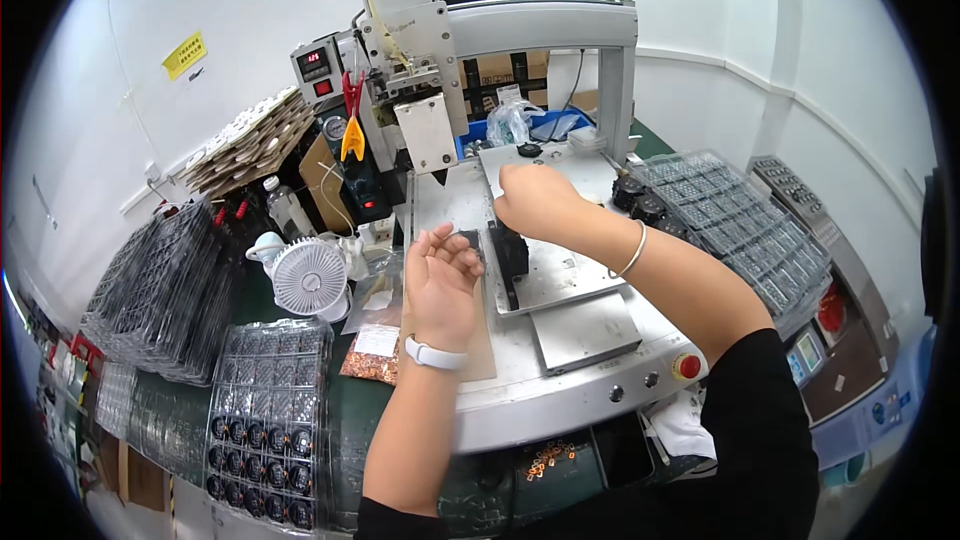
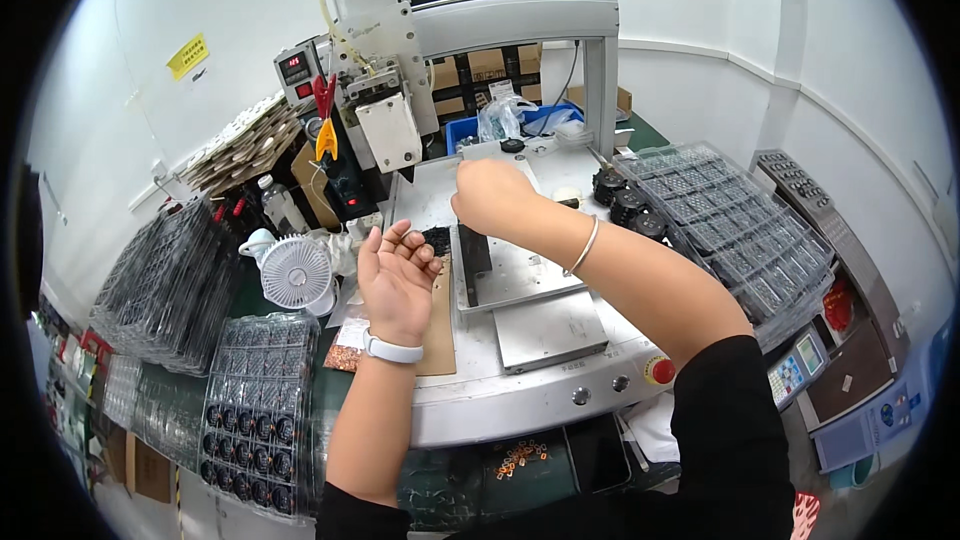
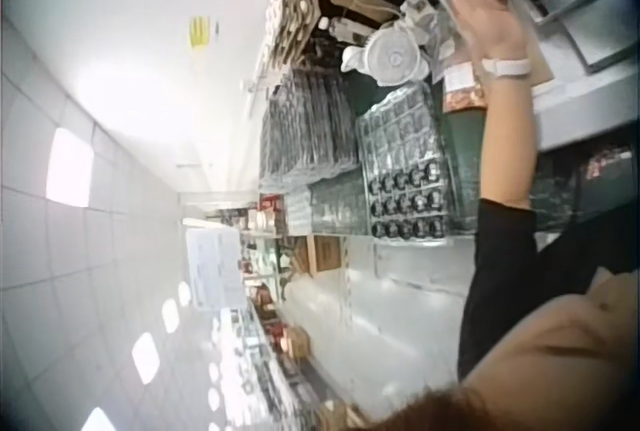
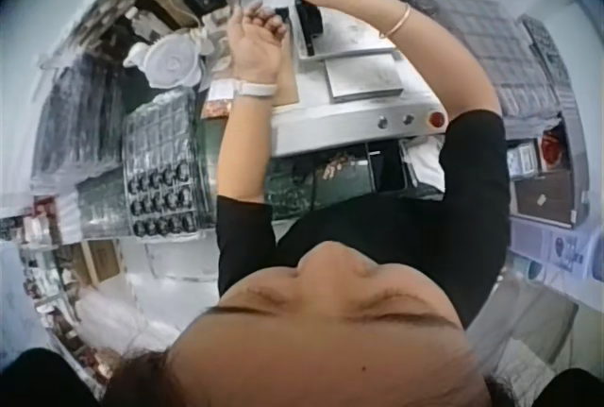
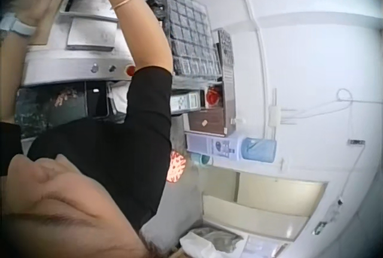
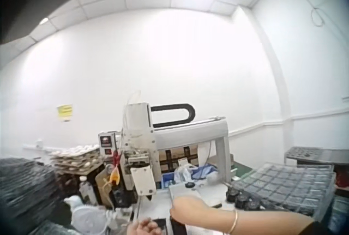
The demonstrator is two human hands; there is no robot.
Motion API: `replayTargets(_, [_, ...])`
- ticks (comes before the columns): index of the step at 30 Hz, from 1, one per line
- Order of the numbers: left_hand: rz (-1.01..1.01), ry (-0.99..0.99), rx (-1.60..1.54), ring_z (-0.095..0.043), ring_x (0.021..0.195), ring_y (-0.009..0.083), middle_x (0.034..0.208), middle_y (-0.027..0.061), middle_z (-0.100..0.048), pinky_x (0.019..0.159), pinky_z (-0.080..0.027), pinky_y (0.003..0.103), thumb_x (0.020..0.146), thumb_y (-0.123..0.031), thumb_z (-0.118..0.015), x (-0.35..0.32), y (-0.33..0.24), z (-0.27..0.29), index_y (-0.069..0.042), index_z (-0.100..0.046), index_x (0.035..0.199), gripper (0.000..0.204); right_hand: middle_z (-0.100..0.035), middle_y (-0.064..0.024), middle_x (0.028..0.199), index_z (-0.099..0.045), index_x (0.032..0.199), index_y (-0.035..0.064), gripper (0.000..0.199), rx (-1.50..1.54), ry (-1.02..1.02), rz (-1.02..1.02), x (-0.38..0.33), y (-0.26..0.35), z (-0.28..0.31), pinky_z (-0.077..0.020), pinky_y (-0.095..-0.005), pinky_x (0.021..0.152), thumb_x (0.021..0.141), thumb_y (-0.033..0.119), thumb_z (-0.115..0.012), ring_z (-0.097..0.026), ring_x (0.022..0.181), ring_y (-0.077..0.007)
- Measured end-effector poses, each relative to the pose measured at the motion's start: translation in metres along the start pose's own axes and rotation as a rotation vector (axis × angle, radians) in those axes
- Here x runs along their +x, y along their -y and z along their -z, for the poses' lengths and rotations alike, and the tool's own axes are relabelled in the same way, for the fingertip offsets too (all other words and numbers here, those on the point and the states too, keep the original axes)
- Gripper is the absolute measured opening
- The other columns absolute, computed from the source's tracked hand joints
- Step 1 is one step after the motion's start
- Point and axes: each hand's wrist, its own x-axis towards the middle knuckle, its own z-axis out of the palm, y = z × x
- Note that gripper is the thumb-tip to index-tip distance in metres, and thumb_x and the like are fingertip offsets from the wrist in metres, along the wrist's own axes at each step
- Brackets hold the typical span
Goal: Operate an automated placement machine and manually assemble small electronic components into a housing.
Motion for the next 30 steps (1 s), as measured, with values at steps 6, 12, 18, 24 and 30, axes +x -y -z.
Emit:
replayTargets(6, [-0.005,0.004,-0.004,-0.051,0.074,0.0185,0.086,0.0056,-0.055,0.069,-0.044,0.034,0.095,-0.042,-0.049,-0.001,-0.003,-0.002,-0.005,-0.052,0.105,0.038,-0.067,-0.0237,0.078,-0.059,0.088,-0.0044,0.017,-0.094,0.105,0.05,0.001,0.011,-0.011,-0.0543,-0.0457,0.069,0.077,0.009,-0.058,-0.067,0.076,-0.0389])
replayTargets(12, [-0.005,0.016,-0.012,-0.051,0.073,0.0183,0.085,0.0054,-0.055,0.069,-0.044,0.034,0.095,-0.042,-0.048,-0.001,-0.004,-0.003,-0.005,-0.053,0.105,0.038,-0.067,-0.0219,0.077,-0.055,0.089,-0.0026,0.016,-0.059,0.027,0.02,-0.004,0.017,-0.017,-0.0542,-0.0452,0.067,0.077,0.006,-0.06,-0.067,0.076,-0.0383])
replayTargets(18, [-0.006,0.014,-0.01,-0.051,0.073,0.0181,0.084,0.0049,-0.054,0.068,-0.044,0.034,0.095,-0.042,-0.048,-0.002,-0.002,-0.005,-0.005,-0.053,0.104,0.038,-0.067,-0.0223,0.077,-0.055,0.09,-0.0031,0.018,-0.06,0.048,0.063,-0.004,0.011,-0.019,-0.0538,-0.0454,0.066,0.076,0.006,-0.061,-0.067,0.076,-0.0382])
replayTargets(24, [-0.004,0.014,-0.001,-0.051,0.073,0.018,0.084,0.0048,-0.054,0.068,-0.043,0.034,0.095,-0.042,-0.048,-0.003,0.0,-0.005,-0.005,-0.053,0.104,0.038,-0.066,-0.0236,0.079,-0.058,0.089,-0.0036,0.017,-0.007,0.098,0.115,-0.006,0.001,-0.016,-0.0523,-0.0478,0.073,0.077,0.01,-0.059,-0.065,0.078,-0.0401])
replayTargets(30, [-0.008,0.027,0.016,-0.051,0.074,0.0179,0.085,0.0046,-0.055,0.069,-0.043,0.034,0.095,-0.042,-0.048,-0.003,-0.001,0.001,-0.006,-0.053,0.103,0.038,-0.066,-0.0206,0.083,-0.069,0.079,0.0,0.017,0.075,0.093,0.179,-0.026,-0.004,0.002,-0.0507,-0.0474,0.077,0.075,0.01,-0.055,-0.064,0.081,-0.0399])
